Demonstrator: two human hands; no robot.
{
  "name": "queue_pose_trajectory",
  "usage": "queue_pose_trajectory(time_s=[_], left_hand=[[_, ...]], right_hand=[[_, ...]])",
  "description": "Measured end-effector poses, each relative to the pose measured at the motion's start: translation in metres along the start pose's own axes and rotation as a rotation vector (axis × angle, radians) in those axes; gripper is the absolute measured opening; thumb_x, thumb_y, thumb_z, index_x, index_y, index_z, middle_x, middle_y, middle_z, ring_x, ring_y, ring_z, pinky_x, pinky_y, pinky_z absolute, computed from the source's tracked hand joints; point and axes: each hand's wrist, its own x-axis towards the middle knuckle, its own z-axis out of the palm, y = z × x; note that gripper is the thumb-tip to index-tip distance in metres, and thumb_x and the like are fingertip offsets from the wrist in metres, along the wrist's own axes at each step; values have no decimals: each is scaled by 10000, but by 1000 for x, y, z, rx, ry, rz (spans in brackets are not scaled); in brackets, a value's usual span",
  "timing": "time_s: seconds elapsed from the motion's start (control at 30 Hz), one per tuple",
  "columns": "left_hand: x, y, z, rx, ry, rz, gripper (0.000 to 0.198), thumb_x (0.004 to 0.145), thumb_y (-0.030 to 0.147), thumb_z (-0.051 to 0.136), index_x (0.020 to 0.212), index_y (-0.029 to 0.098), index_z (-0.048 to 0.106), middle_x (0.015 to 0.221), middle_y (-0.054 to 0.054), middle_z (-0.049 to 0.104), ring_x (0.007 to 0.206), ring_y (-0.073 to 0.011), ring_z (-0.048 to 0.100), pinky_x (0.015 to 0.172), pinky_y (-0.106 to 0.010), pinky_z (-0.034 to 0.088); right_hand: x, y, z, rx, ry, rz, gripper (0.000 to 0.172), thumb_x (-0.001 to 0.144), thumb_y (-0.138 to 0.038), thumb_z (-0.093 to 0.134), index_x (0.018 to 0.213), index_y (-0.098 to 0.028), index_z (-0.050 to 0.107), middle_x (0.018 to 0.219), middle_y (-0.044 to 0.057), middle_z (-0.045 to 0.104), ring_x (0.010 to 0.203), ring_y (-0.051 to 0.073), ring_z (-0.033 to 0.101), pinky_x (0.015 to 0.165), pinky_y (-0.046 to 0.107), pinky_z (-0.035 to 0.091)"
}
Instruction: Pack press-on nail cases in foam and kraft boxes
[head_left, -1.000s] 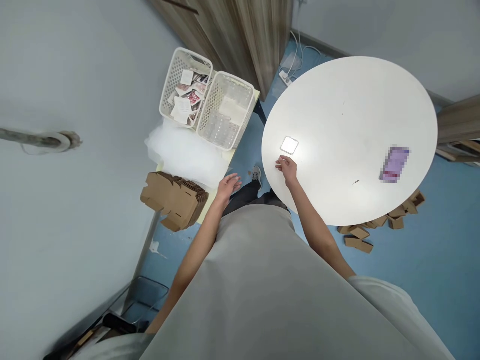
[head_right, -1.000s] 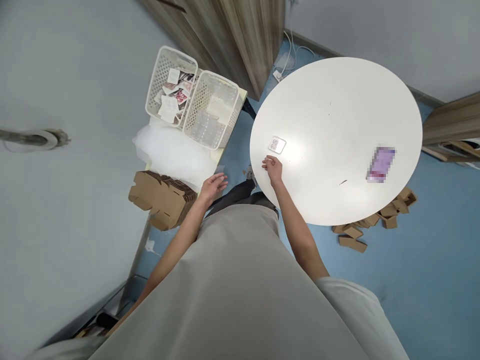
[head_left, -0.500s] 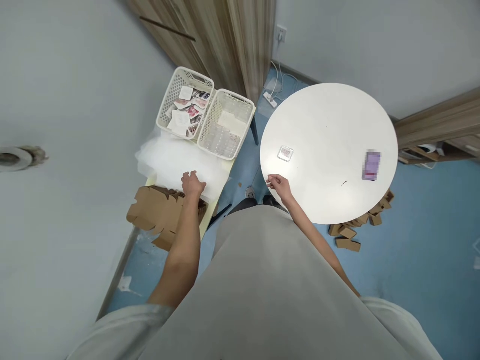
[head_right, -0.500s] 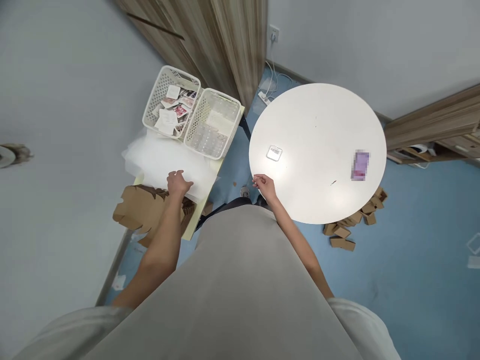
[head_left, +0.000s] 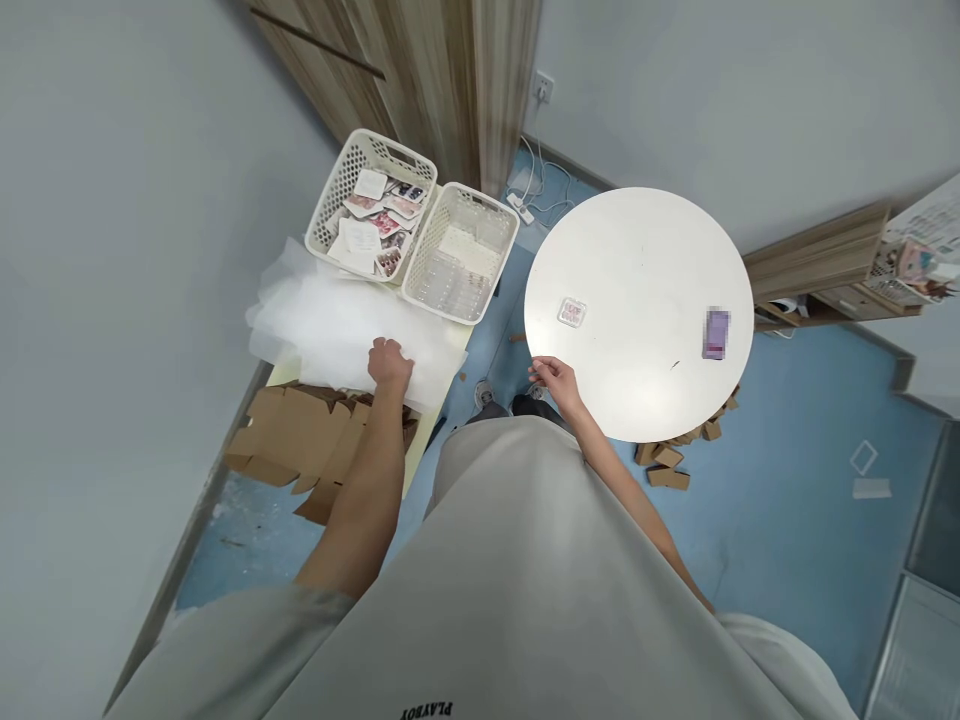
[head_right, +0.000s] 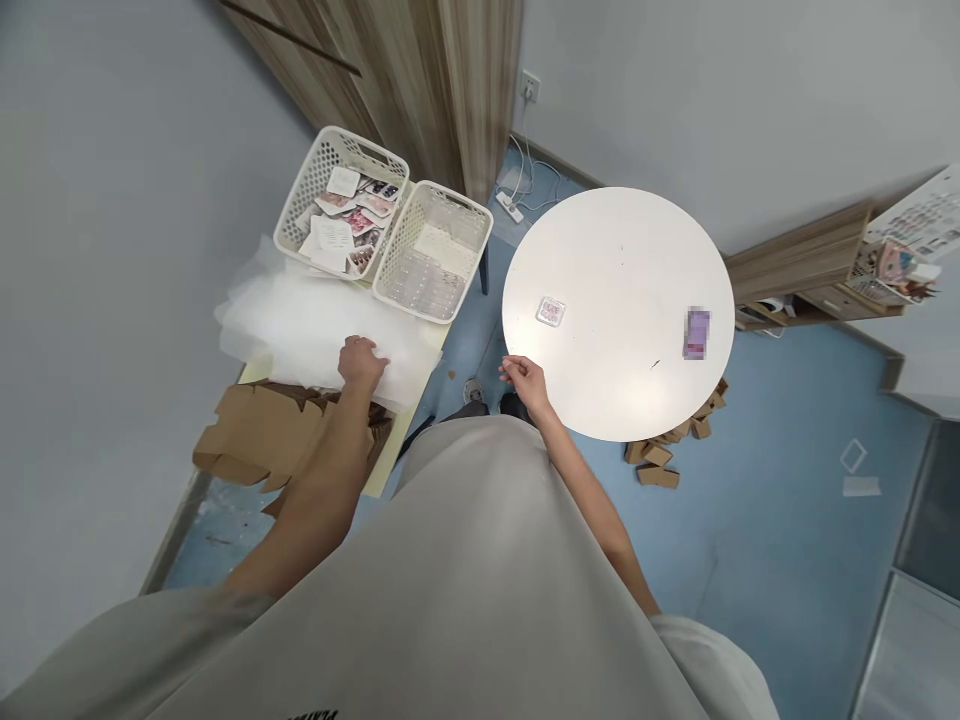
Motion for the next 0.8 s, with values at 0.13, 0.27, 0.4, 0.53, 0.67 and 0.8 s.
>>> queue_pose_trajectory(time_s=[0.13, 0.27, 0.4, 0.53, 0.67, 0.8], left_hand=[[10, -5, -10, 81, 18, -25, 215, 818, 254, 813, 1018, 190, 767, 1551, -212, 616, 1365, -465, 638, 1231, -632, 501], [11, -5, -22, 81, -8, 7, 94, 858, 243, 782, 903, 174, 738, 1528, -224, 623, 1355, -448, 651, 1241, -573, 479], [5, -4, -27, 53, -27, 45, 74, 895, 230, 725, 852, 173, 704, 1549, -242, 604, 1343, -466, 647, 1234, -605, 461], [1, 1, -26, 85, -27, 41, 77, 922, 212, 671, 922, 160, 728, 1550, -274, 584, 1294, -478, 660, 1171, -637, 499], [0, 7, -26, 144, -35, 21, 136, 960, 176, 604, 964, 146, 737, 1523, -301, 583, 1280, -488, 677, 1129, -631, 524], [-7, 8, -37, 99, 14, 43, 173, 993, 193, 571, 997, 148, 738, 1384, -281, 673, 1268, -457, 683, 1173, -621, 502]], right_hand=[[-3, -2, 10, -28, -7, -3, 623, 761, -756, 855, 1066, -217, 782, 985, 71, 821, 836, 203, 758, 814, 353, 610], [-5, -6, 18, -43, -24, -15, 618, 778, -767, 845, 1069, -227, 775, 983, 67, 821, 830, 204, 753, 823, 363, 604], [-6, -6, 26, -29, -36, -13, 604, 767, -744, 865, 1052, -219, 779, 961, 61, 822, 814, 194, 750, 821, 354, 599], [-10, -3, 30, -13, -32, -5, 582, 766, -724, 876, 1036, -217, 782, 942, 54, 819, 798, 186, 747, 818, 346, 595], [-16, 3, 31, -8, -18, 8, 569, 774, -723, 878, 1032, -226, 777, 934, 49, 822, 795, 184, 747, 818, 346, 600], [-24, 11, 30, 4, -3, 12, 602, 750, -753, 876, 1031, -230, 775, 915, 42, 814, 783, 181, 739, 801, 343, 593]])
